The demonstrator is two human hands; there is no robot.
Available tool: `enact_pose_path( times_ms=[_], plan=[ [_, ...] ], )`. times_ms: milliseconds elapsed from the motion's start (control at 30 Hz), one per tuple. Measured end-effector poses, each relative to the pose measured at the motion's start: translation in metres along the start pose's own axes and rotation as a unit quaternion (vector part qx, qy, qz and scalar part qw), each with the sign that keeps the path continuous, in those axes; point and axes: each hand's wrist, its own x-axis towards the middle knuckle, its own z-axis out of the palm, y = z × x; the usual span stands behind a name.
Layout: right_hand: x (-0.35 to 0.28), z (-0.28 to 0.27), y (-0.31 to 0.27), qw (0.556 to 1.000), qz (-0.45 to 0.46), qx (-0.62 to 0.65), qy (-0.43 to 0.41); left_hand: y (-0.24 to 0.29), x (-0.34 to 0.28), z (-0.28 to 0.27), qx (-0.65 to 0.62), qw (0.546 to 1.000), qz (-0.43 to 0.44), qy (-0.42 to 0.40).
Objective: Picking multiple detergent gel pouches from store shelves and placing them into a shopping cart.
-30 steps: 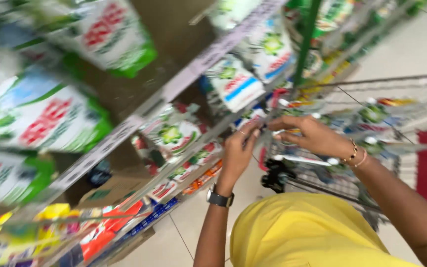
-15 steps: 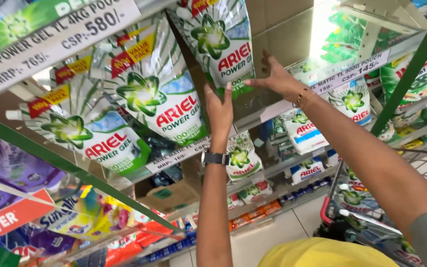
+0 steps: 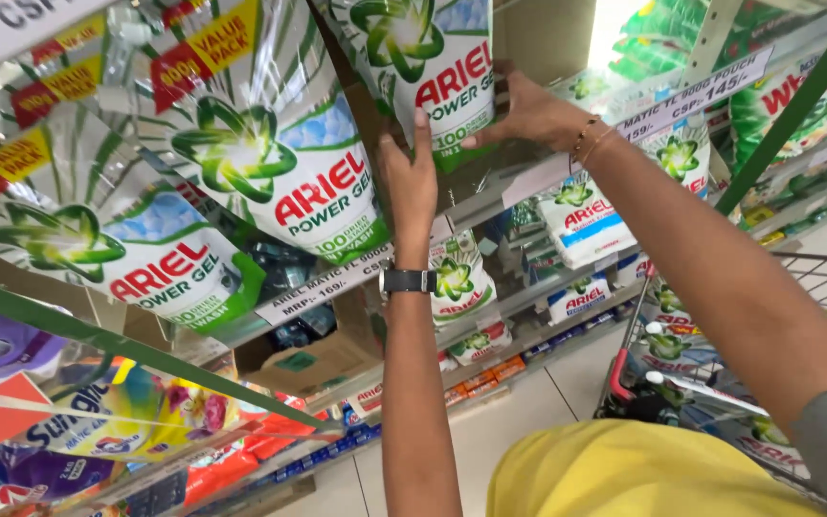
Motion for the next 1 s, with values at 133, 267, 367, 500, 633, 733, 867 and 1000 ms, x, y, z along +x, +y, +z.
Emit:
enact_pose_path(
  times_ms=[133, 267, 367, 500, 633, 733, 867, 1000],
  plan=[
    [-0.030, -0.012, -0.028, 0.999, 0.027, -0.005, -0.024, 0.001, -0.005, -0.001, -0.014, 0.998, -0.066, -0.006],
    [-0.044, -0.028, -0.050, 0.985, -0.020, 0.166, -0.028, 0.007, -0.009, 0.000, -0.014, 0.993, 0.102, 0.051],
    [-0.039, -0.025, -0.064, 0.958, -0.068, 0.277, 0.031, 0.016, -0.009, 0.002, -0.118, 0.989, 0.084, 0.020],
    [-0.024, -0.019, -0.069, 0.952, -0.039, 0.273, 0.134, 0.038, -0.001, 0.014, -0.233, 0.967, 0.082, 0.058],
    [-0.030, -0.031, -0.061, 0.950, -0.117, 0.242, 0.161, 0.055, -0.005, 0.026, -0.247, 0.962, 0.066, 0.099],
    [-0.069, -0.056, -0.085, 0.918, -0.212, 0.295, 0.162, 0.079, -0.018, 0.041, -0.283, 0.946, 0.089, 0.133],
    [-0.140, -0.109, -0.095, 0.901, -0.249, 0.296, 0.198, 0.143, -0.058, 0.073, -0.287, 0.930, 0.169, 0.154],
    [-0.240, -0.180, -0.117, 0.919, -0.263, 0.184, 0.228, 0.211, -0.116, 0.116, -0.363, 0.923, 0.113, 0.054]
  ],
)
